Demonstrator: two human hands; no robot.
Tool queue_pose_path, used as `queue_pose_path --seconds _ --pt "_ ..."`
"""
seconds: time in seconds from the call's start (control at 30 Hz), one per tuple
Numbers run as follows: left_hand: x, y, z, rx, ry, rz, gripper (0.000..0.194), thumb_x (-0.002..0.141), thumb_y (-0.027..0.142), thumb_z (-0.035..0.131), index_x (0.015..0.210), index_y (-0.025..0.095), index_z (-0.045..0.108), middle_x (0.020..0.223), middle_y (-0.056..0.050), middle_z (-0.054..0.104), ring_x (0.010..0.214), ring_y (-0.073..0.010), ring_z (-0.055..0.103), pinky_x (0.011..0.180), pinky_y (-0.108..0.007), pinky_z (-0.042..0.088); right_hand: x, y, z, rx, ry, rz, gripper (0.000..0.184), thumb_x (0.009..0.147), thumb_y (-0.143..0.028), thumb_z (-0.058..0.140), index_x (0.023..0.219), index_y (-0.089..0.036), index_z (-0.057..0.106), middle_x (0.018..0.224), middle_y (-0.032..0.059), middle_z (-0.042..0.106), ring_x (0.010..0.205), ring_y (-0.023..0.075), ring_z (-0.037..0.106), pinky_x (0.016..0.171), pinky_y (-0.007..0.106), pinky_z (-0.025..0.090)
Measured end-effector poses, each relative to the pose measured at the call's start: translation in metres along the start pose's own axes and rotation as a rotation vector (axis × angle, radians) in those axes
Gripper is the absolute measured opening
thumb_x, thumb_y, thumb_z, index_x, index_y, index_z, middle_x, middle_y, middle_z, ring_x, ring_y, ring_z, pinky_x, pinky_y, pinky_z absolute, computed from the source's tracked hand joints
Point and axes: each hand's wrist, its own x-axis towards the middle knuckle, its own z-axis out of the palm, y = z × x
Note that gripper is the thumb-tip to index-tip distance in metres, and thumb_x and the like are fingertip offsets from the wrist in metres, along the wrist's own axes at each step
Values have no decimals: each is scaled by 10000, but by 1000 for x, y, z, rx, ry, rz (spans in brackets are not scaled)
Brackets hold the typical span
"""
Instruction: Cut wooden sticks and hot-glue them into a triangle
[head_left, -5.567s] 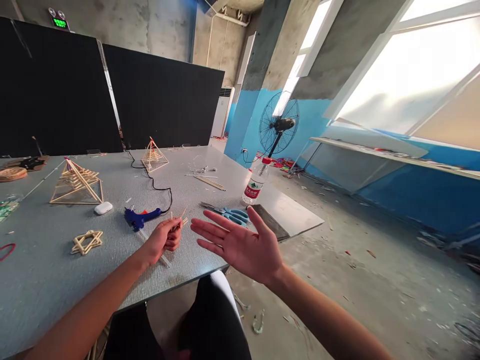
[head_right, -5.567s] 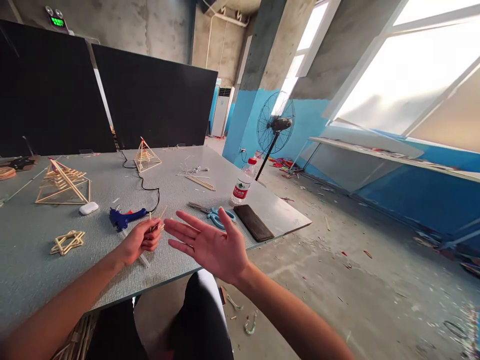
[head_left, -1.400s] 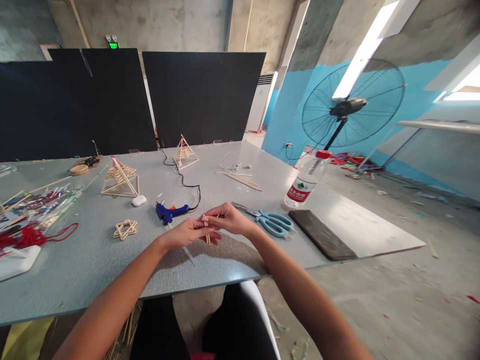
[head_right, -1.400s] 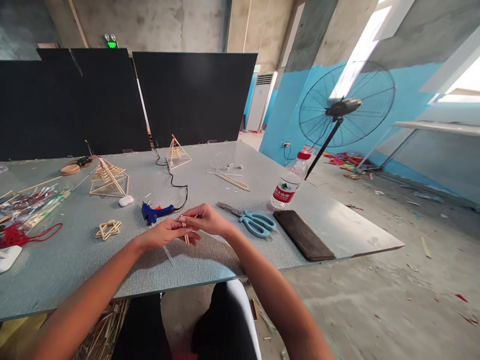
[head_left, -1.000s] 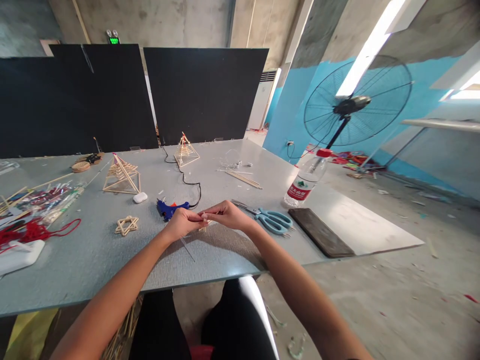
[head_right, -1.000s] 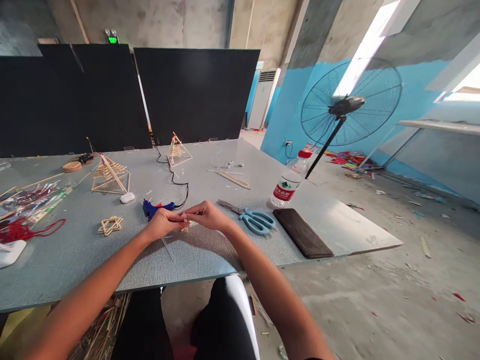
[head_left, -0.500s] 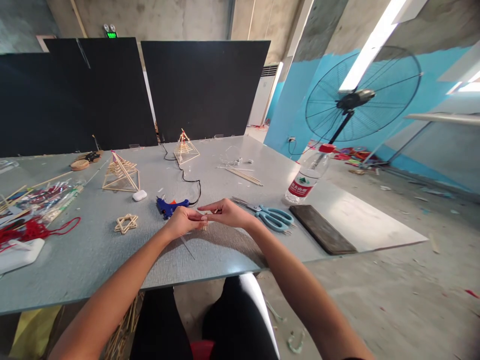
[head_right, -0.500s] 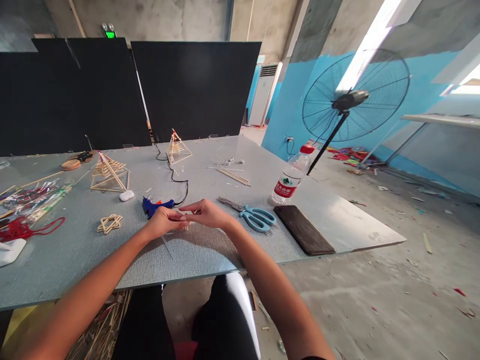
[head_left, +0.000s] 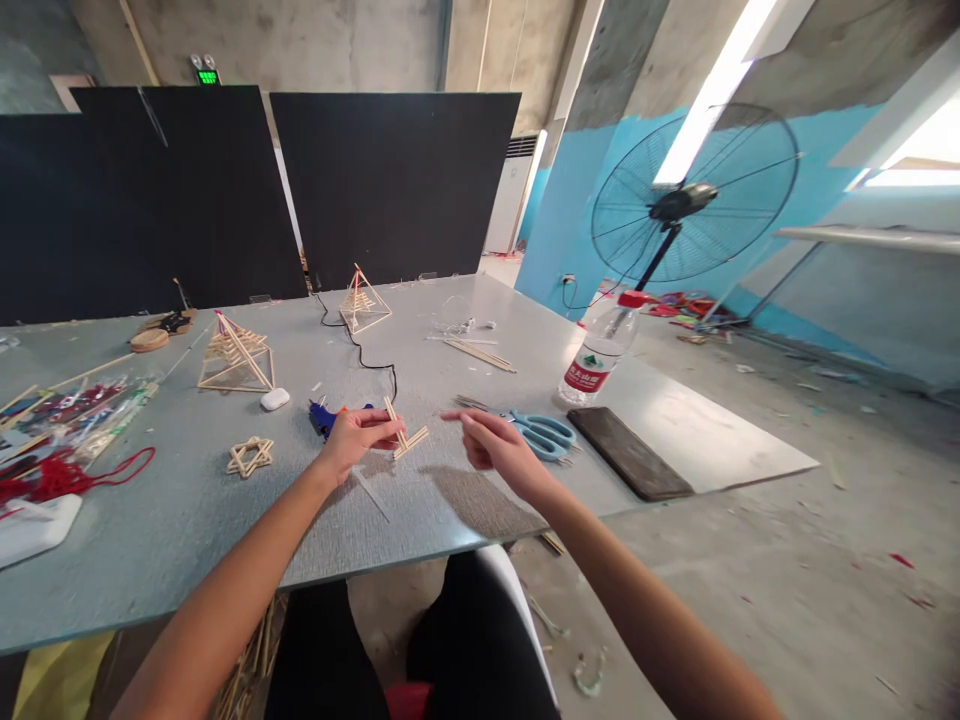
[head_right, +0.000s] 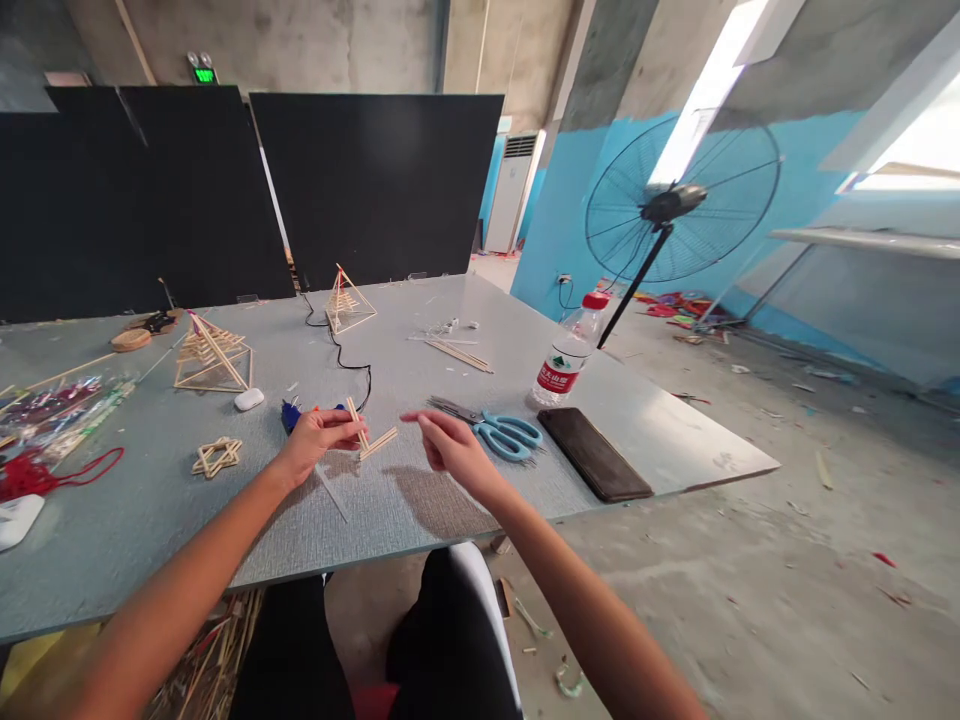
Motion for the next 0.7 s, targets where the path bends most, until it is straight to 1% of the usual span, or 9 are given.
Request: queue_pose_path --seconds 0.07,0.1,0.17,0.23,0.3,0.33,0.5,0.6,0.7 --pt "0 3 -2 -11 43 21 445 733 494 831 1004 144 782 969 -109 784 786 -162 717 777 -305 609 -55 10 -5 -30 31 91 526 991 -590 478 1219 -150 653 594 -72 284 514 91 284 484 237 259" --pt "1 4 -3 -10 56 31 441 745 497 819 1015 150 781 977 -105 782 780 -154 709 767 -292 603 -84 18 -8 -72 -8 154 505 998 -585 467 1203 -168 667 595 -61 323 524 97 322 496 234 294" --pt "1 3 -5 14 62 46 423 743 488 817 1005 156 787 964 -98 779 765 -142 690 713 -257 580 -139 40 -13 -223 -48 250 482 991 -586 467 1200 -211 687 694 6 531 629 138 498 588 256 428" --pt "2 1 -5 64 57 51 403 720 472 832 971 157 798 928 -90 774 740 -135 665 627 -222 539 -184 70 -22 -405 -13 291 485 979 -591 452 1230 -249 687 972 84 689 915 225 642 831 347 522" --pt "3 -3 -3 129 48 51 395 701 469 837 941 158 805 868 -77 765 682 -124 629 543 -204 482 -218 107 -34 -538 21 361 521 976 -580 388 1229 -237 688 1061 111 725 1020 275 673 954 417 508" --pt "4 -6 -2 163 38 51 394 701 476 830 931 157 806 825 -68 757 639 -116 605 514 -202 456 -232 126 -41 -588 37 409 543 960 -578 374 1232 -227 688 1020 116 739 993 289 691 939 429 519" --pt "4 -14 1 329 -46 56 422 725 508 793 943 146 805 726 -47 736 493 -92 516 451 -212 381 -285 206 -74 -763 140 589 635 913 -484 291 1400 -219 601 819 103 740 837 301 729 834 423 555" --pt "-2 -17 3 408 -22 82 500 745 513 781 1070 132 774 790 -68 760 542 -124 578 458 -218 389 -297 228 -88 -1014 238 600 624 859 -431 384 1417 -270 609 1102 155 741 1039 343 718 915 471 550" --pt "-7 -17 8 489 17 132 511 791 494 752 1181 165 737 846 -68 778 673 -166 664 565 -243 481 -285 220 -94 -1271 265 609 543 805 -366 490 1301 -320 706 1327 169 662 1286 422 586 950 566 533"
